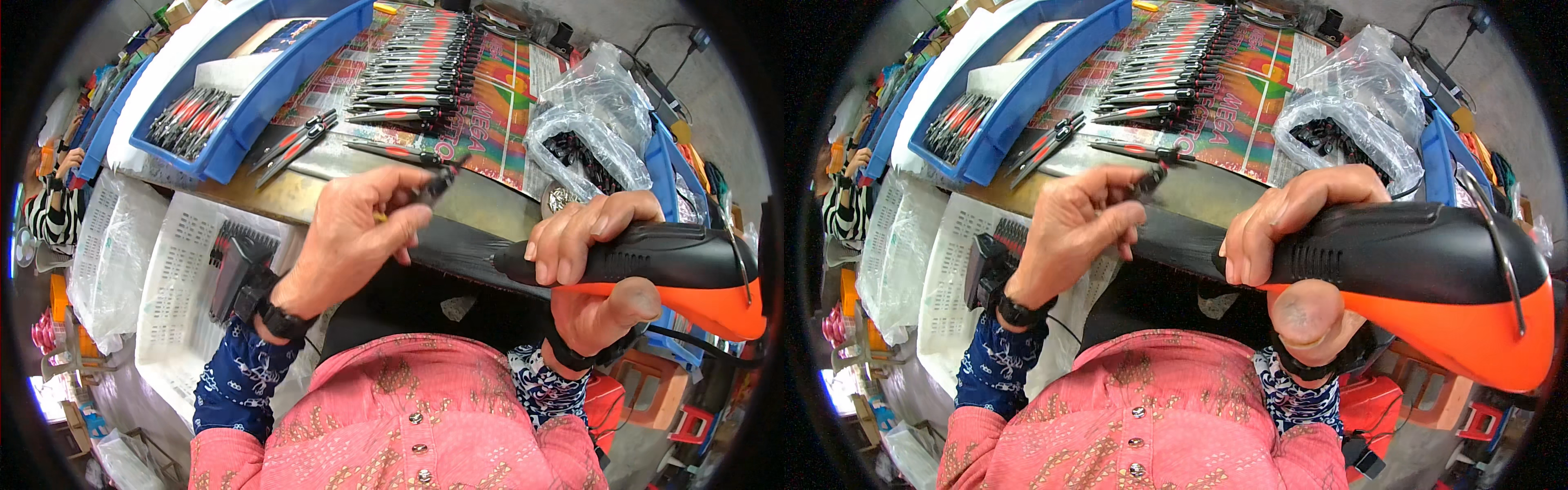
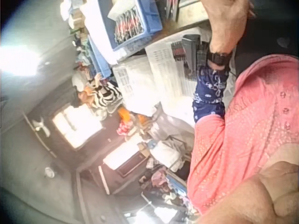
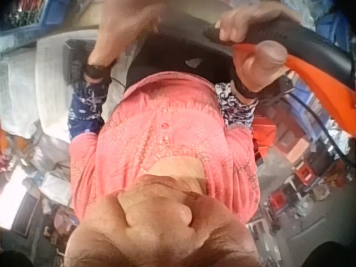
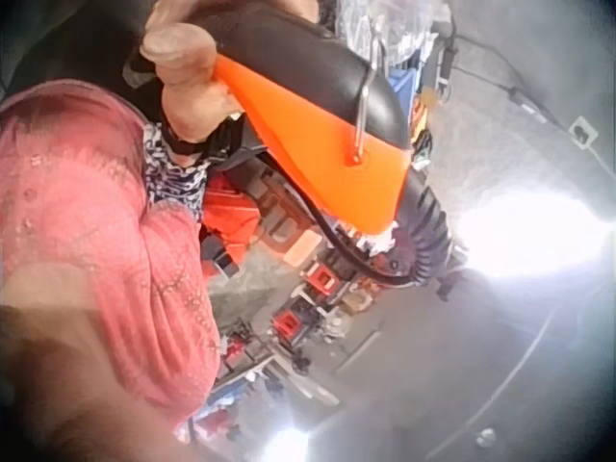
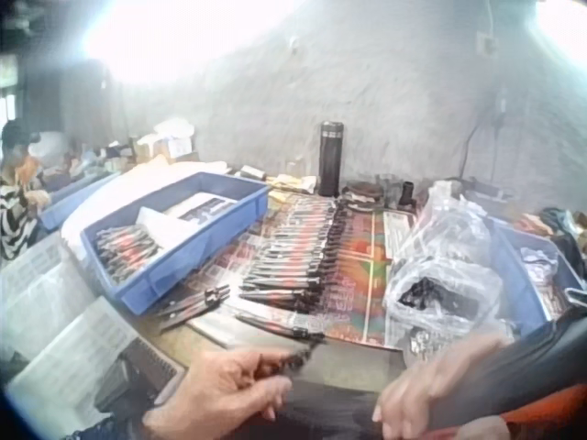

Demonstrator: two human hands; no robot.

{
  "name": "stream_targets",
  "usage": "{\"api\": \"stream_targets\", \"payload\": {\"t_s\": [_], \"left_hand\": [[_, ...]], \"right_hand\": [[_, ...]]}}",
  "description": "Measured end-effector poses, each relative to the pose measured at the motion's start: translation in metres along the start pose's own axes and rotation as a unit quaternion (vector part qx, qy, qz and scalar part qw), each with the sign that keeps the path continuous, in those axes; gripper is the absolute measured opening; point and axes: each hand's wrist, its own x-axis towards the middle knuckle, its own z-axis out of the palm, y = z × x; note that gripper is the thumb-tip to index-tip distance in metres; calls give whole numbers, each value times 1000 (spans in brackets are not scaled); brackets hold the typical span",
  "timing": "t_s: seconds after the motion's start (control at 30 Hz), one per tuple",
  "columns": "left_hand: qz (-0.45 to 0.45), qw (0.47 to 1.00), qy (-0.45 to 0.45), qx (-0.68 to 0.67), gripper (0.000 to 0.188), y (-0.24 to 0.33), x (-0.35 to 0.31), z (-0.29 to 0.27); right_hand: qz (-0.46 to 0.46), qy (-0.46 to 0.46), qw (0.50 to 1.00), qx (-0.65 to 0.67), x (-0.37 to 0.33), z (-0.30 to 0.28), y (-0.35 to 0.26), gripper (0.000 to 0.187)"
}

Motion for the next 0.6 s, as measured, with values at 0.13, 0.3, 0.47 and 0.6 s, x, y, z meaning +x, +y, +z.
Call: {"api": "stream_targets", "payload": {"t_s": [0.13, 0.3, 0.47, 0.6], "left_hand": [[-97, 982, -30, -157, 24, -4, -32, 8], [-152, 959, 0, -238, 15, -17, -53, 22], [-184, 937, 23, -295, 14, -28, -60, 31], [-201, 927, 46, -313, 11, -33, -58, 37]], "right_hand": [[2, -29, 1000, 2, -1, 3, -2, 66], [1, -35, 999, -3, -6, 10, -2, 66], [6, -34, 999, -13, -7, 19, 0, 67], [10, -33, 999, -21, -8, 24, 3, 67]]}}
